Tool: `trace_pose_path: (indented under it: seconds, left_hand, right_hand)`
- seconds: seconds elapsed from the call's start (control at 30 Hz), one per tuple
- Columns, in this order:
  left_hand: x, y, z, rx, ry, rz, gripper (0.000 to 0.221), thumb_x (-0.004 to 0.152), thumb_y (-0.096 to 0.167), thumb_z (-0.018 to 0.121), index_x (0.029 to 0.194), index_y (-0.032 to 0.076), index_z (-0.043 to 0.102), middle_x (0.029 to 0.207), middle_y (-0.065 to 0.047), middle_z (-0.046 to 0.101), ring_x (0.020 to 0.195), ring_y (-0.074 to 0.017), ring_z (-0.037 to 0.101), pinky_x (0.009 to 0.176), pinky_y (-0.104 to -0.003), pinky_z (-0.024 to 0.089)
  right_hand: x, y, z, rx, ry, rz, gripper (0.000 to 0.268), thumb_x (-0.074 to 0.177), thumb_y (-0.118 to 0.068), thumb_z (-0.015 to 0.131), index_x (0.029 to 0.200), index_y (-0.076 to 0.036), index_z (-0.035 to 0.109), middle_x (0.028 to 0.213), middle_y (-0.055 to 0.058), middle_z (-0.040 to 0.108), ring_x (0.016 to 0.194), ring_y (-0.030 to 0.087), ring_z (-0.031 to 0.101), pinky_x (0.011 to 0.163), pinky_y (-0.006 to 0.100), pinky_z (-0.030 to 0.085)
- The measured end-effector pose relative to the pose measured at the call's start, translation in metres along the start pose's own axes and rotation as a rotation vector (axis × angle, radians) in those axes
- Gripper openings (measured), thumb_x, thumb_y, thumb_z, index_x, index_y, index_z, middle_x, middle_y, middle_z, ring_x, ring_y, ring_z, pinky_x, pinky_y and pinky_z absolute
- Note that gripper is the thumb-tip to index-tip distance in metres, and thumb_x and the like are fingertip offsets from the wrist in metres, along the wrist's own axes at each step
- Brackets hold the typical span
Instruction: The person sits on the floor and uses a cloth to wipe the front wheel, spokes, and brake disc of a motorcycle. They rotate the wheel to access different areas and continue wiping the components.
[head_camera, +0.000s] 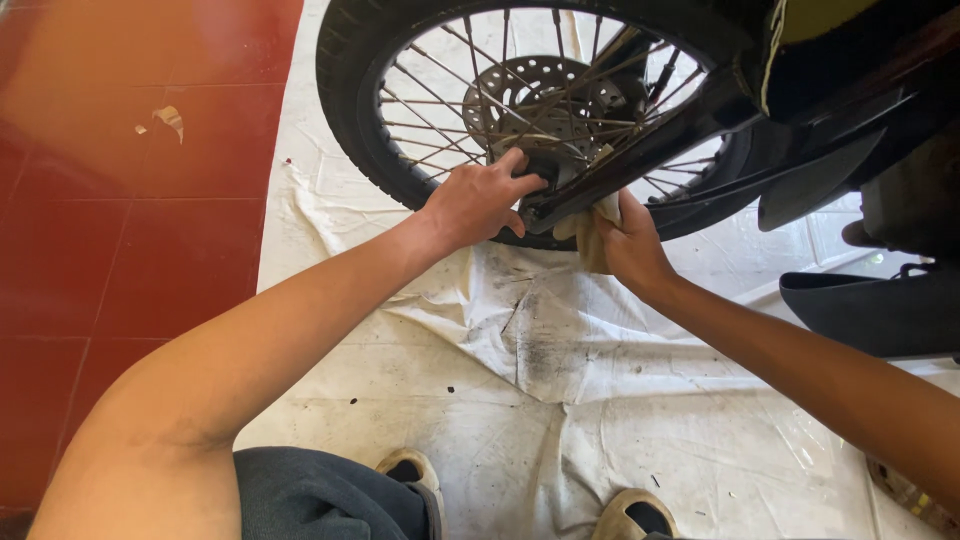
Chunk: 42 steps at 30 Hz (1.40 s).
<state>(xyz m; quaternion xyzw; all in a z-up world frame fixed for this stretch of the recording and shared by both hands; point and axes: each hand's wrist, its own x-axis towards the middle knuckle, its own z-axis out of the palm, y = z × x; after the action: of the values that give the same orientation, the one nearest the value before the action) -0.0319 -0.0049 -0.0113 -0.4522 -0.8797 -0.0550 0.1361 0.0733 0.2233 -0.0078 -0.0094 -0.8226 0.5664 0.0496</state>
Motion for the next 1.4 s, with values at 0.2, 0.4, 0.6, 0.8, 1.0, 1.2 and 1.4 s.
trace_pose_path:
  seconds: [0.2,0.4,0.6,0.8,1.0,1.2,1.4]
  left_hand:
    - [-0.001,-0.001,-0.002,0.005,0.002,0.018,0.059,0.081,0.045,0.088,0.128,0.018,0.064,0.125,-0.012,0.052,0.060,-0.0285,0.072,0.054,-0.044,0.062]
    - [-0.002,0.002,0.003,0.014,0.014,0.010,0.054,0.084,0.042,0.088,0.127,0.018,0.064,0.124,-0.013,0.053,0.057,-0.0262,0.070,0.052,-0.042,0.060]
    - [-0.001,0.003,0.007,0.024,-0.031,-0.006,0.056,0.085,0.044,0.086,0.129,0.018,0.064,0.129,-0.014,0.052,0.058,-0.0258,0.071,0.054,-0.042,0.062]
    - [-0.003,0.007,0.005,0.041,-0.039,-0.002,0.055,0.087,0.042,0.086,0.131,0.017,0.065,0.130,-0.015,0.053,0.056,-0.0246,0.070,0.051,-0.042,0.060]
    - [-0.003,0.008,0.003,0.060,-0.030,-0.008,0.053,0.087,0.038,0.087,0.131,0.017,0.066,0.131,-0.016,0.054,0.055,-0.0224,0.069,0.052,-0.040,0.059]
    - [-0.006,0.011,0.000,0.073,-0.017,-0.005,0.049,0.090,0.033,0.086,0.131,0.017,0.066,0.130,-0.017,0.054,0.055,-0.0236,0.069,0.051,-0.040,0.058]
    - [-0.008,0.013,-0.008,0.061,-0.030,-0.004,0.047,0.093,0.026,0.085,0.134,0.016,0.065,0.131,-0.018,0.053,0.056,-0.0230,0.069,0.051,-0.040,0.059]
  right_hand:
    - [0.005,-0.016,-0.013,0.023,0.171,0.102,0.033,0.097,-0.006,0.052,0.128,-0.003,0.064,0.115,0.015,0.067,0.111,0.031,0.062,0.100,0.051,0.044]
    - [0.018,0.006,-0.048,0.117,0.410,0.020,0.036,0.099,-0.010,0.058,0.135,-0.005,0.062,0.120,0.010,0.063,0.111,0.021,0.058,0.100,0.043,0.045]
    - [0.003,-0.033,-0.056,0.339,0.567,0.031,0.046,0.103,-0.024,0.062,0.146,-0.014,0.049,0.126,0.004,0.062,0.112,0.016,0.060,0.102,0.038,0.047]
    - [-0.025,-0.072,-0.044,0.290,0.583,-0.082,0.037,0.106,-0.018,0.055,0.143,-0.017,0.052,0.124,0.003,0.059,0.111,0.015,0.057,0.101,0.038,0.048]
    - [-0.015,-0.022,-0.050,0.205,0.551,-0.077,0.038,0.108,-0.019,0.057,0.146,-0.018,0.052,0.126,0.000,0.058,0.110,0.011,0.055,0.102,0.034,0.047]
    - [-0.032,-0.040,-0.013,0.233,0.370,0.128,0.040,0.102,-0.017,0.058,0.141,-0.012,0.058,0.118,0.004,0.063,0.106,0.017,0.058,0.099,0.041,0.048]
    - [0.002,-0.014,-0.052,0.271,0.556,-0.059,0.039,0.103,-0.015,0.058,0.141,-0.008,0.054,0.122,0.008,0.054,0.112,0.020,0.051,0.102,0.044,0.042]
